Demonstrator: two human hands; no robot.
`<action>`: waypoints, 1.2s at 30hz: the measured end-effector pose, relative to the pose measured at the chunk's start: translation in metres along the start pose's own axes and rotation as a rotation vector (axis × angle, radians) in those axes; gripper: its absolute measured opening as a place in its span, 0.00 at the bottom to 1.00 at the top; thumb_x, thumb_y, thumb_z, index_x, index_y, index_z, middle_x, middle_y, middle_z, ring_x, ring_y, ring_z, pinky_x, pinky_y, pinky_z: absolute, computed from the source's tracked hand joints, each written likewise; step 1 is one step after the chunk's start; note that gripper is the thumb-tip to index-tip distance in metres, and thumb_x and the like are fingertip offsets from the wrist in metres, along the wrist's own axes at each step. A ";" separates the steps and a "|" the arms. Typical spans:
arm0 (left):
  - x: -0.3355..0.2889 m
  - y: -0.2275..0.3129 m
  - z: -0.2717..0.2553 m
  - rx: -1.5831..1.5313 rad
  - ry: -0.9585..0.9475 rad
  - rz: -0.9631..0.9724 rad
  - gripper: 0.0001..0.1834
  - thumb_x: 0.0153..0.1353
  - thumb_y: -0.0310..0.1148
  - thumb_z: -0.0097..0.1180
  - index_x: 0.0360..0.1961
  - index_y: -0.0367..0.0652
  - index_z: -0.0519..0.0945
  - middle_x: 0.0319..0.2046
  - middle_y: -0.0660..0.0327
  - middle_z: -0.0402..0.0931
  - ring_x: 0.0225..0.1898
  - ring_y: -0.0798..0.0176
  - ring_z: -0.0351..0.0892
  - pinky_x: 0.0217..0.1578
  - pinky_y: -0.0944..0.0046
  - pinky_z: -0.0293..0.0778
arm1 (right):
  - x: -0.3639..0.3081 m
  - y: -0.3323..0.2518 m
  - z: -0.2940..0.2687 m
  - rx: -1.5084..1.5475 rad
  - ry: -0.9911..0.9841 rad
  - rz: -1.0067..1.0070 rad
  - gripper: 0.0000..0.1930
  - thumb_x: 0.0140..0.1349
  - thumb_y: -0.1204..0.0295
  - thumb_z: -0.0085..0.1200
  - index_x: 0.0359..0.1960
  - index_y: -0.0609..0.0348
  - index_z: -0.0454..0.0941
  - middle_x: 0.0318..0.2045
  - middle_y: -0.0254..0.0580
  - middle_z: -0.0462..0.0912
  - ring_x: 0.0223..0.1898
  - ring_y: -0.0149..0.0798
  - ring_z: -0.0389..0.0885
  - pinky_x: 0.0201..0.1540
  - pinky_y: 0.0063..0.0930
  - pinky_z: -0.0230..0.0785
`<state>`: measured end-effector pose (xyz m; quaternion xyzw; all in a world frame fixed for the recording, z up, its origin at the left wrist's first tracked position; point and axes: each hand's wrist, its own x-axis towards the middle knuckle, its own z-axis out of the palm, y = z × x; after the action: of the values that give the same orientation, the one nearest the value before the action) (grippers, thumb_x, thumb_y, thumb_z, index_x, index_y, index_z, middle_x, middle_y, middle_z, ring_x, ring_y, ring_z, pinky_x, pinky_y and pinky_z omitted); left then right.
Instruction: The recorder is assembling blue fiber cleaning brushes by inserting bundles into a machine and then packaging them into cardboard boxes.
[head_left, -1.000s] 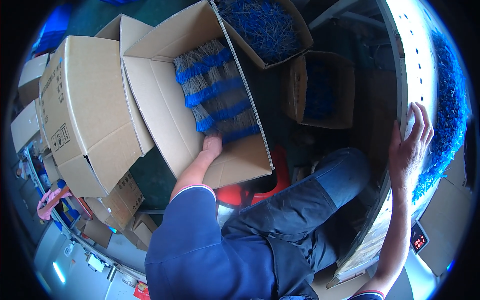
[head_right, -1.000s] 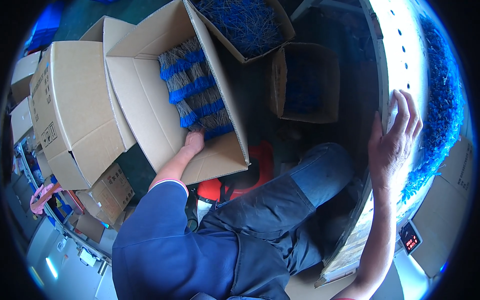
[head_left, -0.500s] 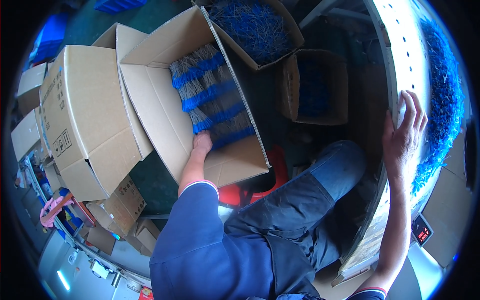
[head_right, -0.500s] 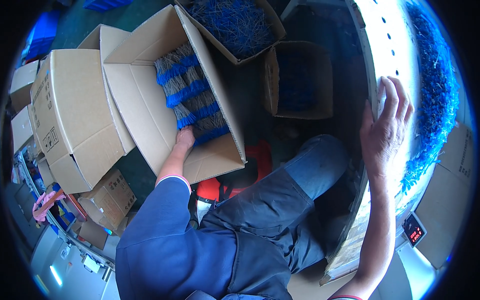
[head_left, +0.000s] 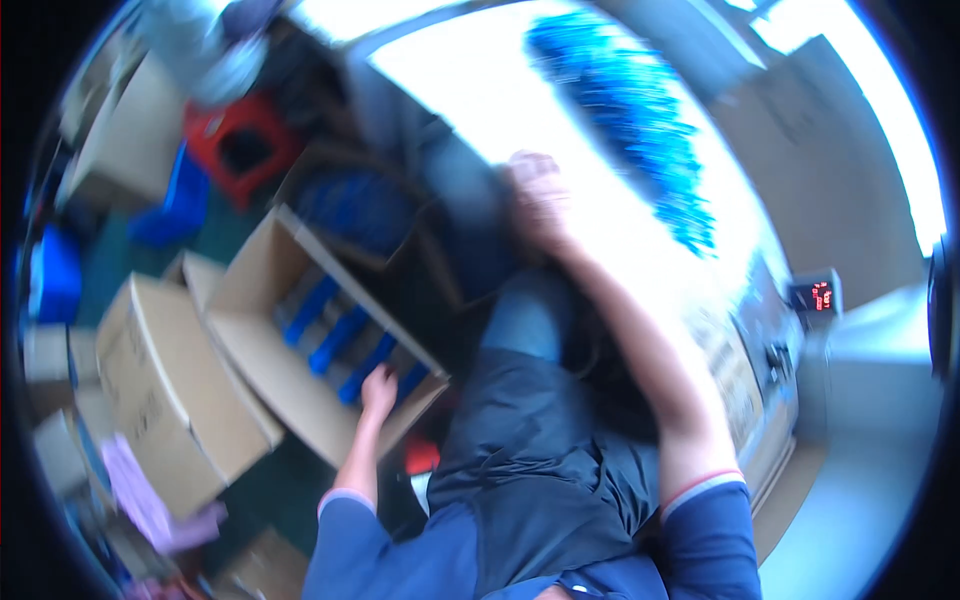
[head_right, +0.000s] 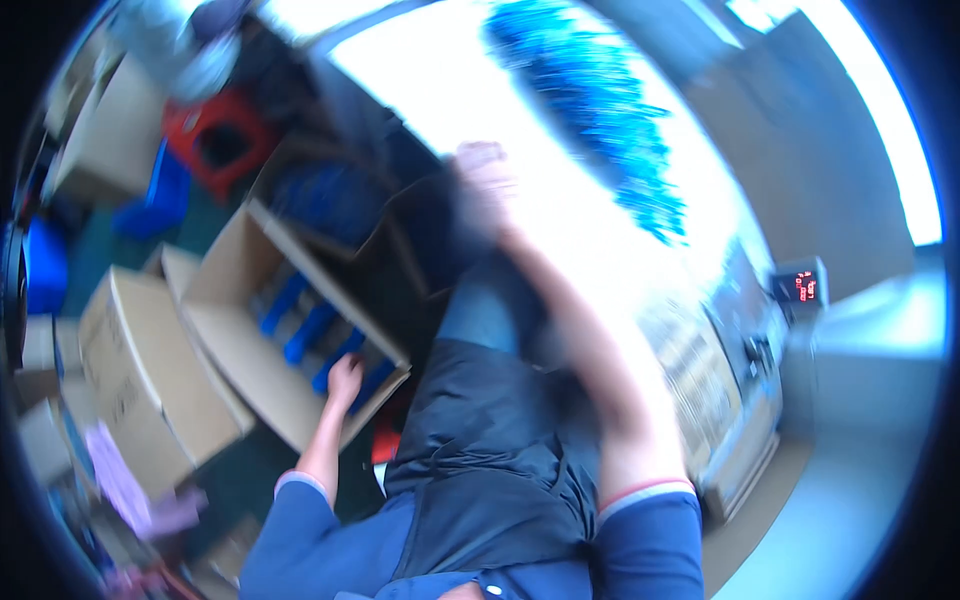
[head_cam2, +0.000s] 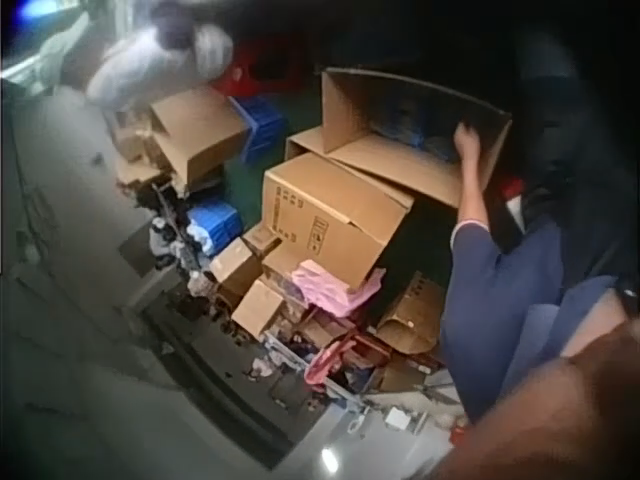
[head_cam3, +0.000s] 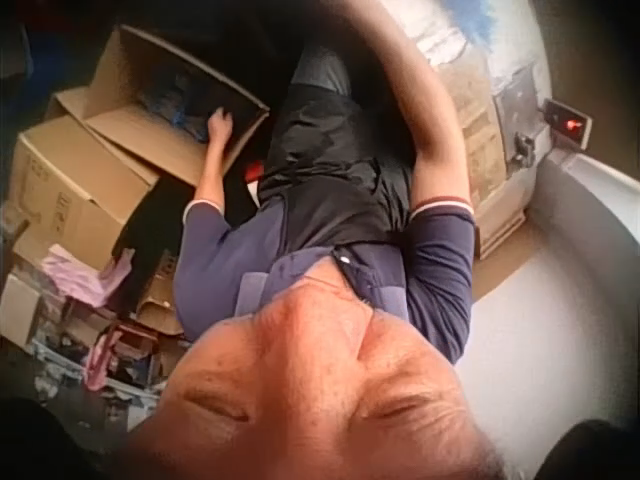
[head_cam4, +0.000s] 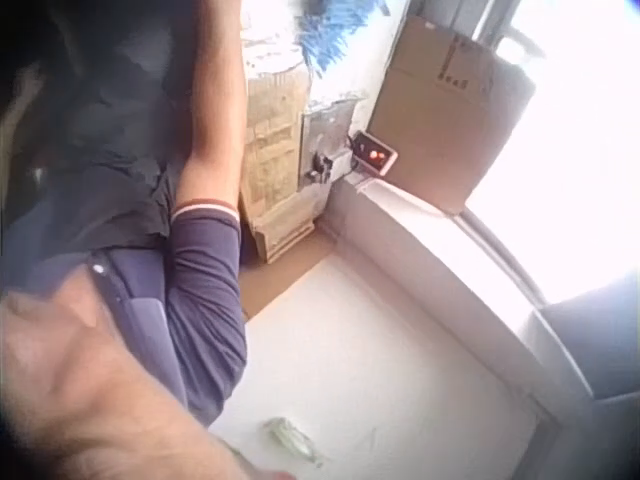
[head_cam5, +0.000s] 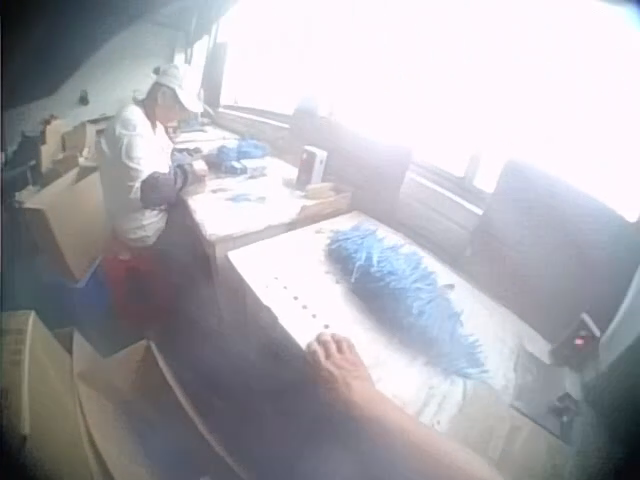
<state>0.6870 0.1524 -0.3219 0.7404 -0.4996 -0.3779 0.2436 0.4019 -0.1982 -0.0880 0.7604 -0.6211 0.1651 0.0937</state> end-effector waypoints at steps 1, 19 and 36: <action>-0.034 -0.023 -0.045 0.029 0.071 -0.021 0.12 0.67 0.35 0.56 0.45 0.41 0.85 0.41 0.45 0.85 0.47 0.41 0.85 0.48 0.51 0.79 | -0.019 -0.065 -0.064 0.360 0.102 -0.469 0.15 0.52 0.79 0.54 0.43 0.63 0.73 0.43 0.55 0.75 0.48 0.58 0.74 0.53 0.53 0.69; -0.044 0.382 -0.037 -0.327 -0.067 0.545 0.08 0.72 0.26 0.57 0.48 0.38 0.84 0.35 0.65 0.83 0.35 0.75 0.81 0.38 0.71 0.77 | -0.226 0.263 -0.221 0.633 0.466 0.596 0.09 0.67 0.76 0.52 0.43 0.58 0.86 0.30 0.43 0.89 0.32 0.41 0.90 0.38 0.33 0.80; 0.067 0.620 0.136 0.821 0.042 0.977 0.42 0.61 0.44 0.66 0.69 0.32 0.64 0.65 0.41 0.71 0.67 0.42 0.69 0.65 0.47 0.66 | -0.221 0.312 -0.190 0.654 0.449 0.715 0.09 0.64 0.70 0.53 0.38 0.49 0.87 0.31 0.47 0.89 0.35 0.53 0.88 0.40 0.45 0.79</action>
<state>0.2477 -0.1446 0.0337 0.4678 -0.8787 0.0136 0.0941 0.0336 0.0043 -0.0122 0.4365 -0.7222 0.5306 -0.0798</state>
